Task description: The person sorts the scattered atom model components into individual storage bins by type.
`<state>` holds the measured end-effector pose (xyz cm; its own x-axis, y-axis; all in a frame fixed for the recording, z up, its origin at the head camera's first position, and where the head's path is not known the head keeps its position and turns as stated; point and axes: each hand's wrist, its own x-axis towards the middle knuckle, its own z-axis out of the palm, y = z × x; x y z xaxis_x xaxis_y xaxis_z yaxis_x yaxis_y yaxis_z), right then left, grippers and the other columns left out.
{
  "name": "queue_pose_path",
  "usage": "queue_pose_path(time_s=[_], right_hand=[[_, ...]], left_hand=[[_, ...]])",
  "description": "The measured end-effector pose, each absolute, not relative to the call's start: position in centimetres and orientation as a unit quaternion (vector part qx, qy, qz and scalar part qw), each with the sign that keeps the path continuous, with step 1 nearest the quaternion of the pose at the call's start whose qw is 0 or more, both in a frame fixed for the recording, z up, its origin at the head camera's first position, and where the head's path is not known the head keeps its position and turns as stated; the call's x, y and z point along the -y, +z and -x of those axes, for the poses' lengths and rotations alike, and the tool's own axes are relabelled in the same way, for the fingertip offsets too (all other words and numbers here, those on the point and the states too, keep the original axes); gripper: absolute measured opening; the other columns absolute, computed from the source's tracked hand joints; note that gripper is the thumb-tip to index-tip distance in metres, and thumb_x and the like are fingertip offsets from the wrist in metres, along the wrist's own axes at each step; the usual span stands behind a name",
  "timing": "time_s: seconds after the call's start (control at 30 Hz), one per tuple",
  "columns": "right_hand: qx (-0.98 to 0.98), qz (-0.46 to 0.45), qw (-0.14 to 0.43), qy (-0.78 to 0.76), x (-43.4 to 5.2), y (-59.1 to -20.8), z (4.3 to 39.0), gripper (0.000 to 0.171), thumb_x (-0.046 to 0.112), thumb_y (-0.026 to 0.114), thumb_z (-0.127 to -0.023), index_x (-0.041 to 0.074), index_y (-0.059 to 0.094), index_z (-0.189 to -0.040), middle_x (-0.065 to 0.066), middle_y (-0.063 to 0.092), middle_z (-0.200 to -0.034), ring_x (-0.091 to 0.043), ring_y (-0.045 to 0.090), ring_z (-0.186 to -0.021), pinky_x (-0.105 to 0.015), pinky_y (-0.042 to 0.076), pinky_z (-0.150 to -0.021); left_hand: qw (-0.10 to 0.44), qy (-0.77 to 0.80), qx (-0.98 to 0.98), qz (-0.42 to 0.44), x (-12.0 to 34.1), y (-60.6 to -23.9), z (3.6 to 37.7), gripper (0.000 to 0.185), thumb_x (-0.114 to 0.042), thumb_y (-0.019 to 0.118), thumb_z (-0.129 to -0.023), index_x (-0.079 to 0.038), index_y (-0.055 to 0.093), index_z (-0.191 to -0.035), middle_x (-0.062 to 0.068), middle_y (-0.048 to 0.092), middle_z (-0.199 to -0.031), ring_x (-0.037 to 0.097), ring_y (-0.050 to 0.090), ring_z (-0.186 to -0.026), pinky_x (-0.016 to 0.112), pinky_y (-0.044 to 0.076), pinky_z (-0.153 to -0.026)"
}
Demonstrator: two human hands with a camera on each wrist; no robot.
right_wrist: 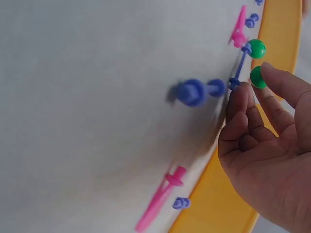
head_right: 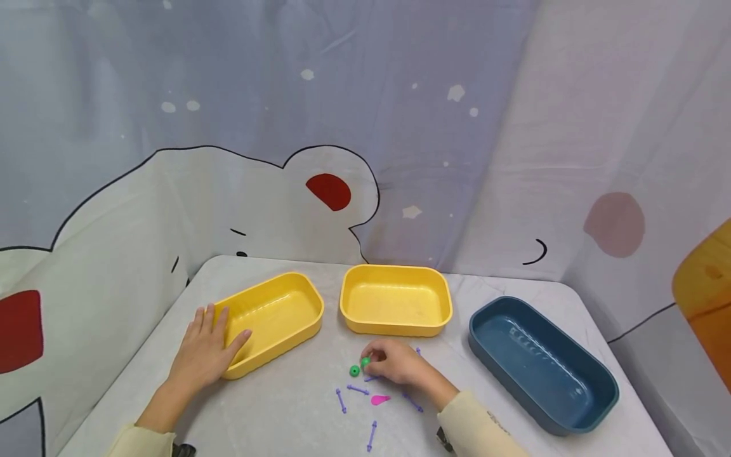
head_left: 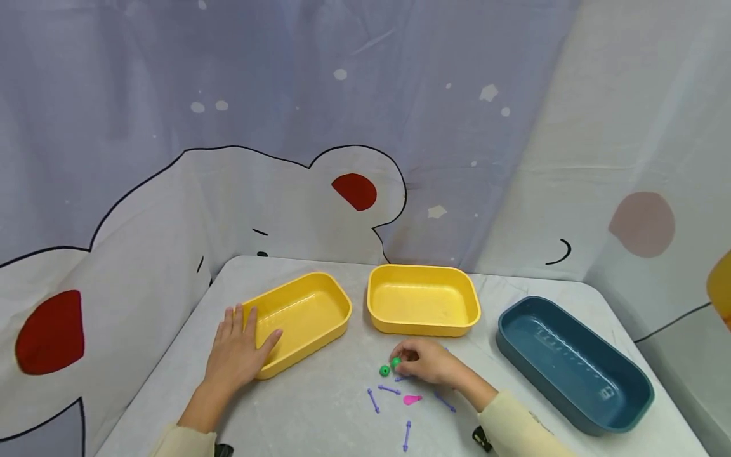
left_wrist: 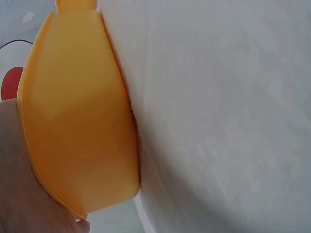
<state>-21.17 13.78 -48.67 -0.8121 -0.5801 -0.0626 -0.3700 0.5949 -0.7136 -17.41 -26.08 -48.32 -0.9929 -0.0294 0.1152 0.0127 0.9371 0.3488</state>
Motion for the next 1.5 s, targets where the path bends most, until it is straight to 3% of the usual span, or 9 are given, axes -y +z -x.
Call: queue_pose_path(time_s=[0.23, 0.5, 0.73, 1.5], right_hand=[[-0.880, 0.289, 0.129, -0.355, -13.5, -47.6, 21.5, 0.012, 0.012, 0.071, -0.093, 0.012, 0.073, -0.104, 0.010, 0.061, -0.079, -0.003, 0.053, -0.070, -0.021, 0.047, -0.064], [-0.878, 0.317, 0.105, -0.344, -12.3, -45.8, 22.2, 0.014, 0.010, 0.069, -0.093, 0.009, 0.074, -0.106, 0.010, 0.063, -0.081, -0.003, 0.052, -0.073, -0.021, 0.047, -0.068], [-0.876, 0.312, 0.107, -0.353, -10.9, -44.4, 23.1, 0.014, 0.018, 0.071, -0.094, 0.012, 0.075, -0.107, 0.010, 0.064, -0.081, -0.004, 0.053, -0.071, -0.021, 0.047, -0.066], [-0.880, 0.222, 0.132, -0.399, -5.7, -42.5, 26.7, 0.018, 0.026, 0.070, -0.096, 0.018, 0.075, -0.112, 0.002, 0.065, -0.085, -0.016, 0.057, -0.078, -0.028, 0.050, -0.071]], left_hand=[[0.055, -0.181, 0.982, -0.006, 26.2, -48.3, 17.4, 0.096, -0.068, 0.036, -0.100, 0.008, 0.022, -0.157, 0.037, 0.006, -0.162, 0.054, 0.001, -0.150, 0.066, 0.005, -0.120], [0.057, -0.178, 0.982, -0.007, 26.3, -48.5, 17.5, 0.097, -0.069, 0.036, -0.100, 0.008, 0.022, -0.157, 0.037, 0.006, -0.162, 0.055, 0.001, -0.150, 0.066, 0.005, -0.120], [0.054, -0.176, 0.983, -0.009, 26.3, -48.6, 17.5, 0.098, -0.070, 0.035, -0.100, 0.008, 0.021, -0.157, 0.037, 0.005, -0.163, 0.054, 0.001, -0.150, 0.066, 0.004, -0.120], [0.054, -0.177, 0.983, -0.009, 26.2, -48.6, 17.5, 0.097, -0.070, 0.034, -0.100, 0.008, 0.021, -0.157, 0.036, 0.006, -0.163, 0.054, 0.002, -0.150, 0.065, 0.004, -0.120]])
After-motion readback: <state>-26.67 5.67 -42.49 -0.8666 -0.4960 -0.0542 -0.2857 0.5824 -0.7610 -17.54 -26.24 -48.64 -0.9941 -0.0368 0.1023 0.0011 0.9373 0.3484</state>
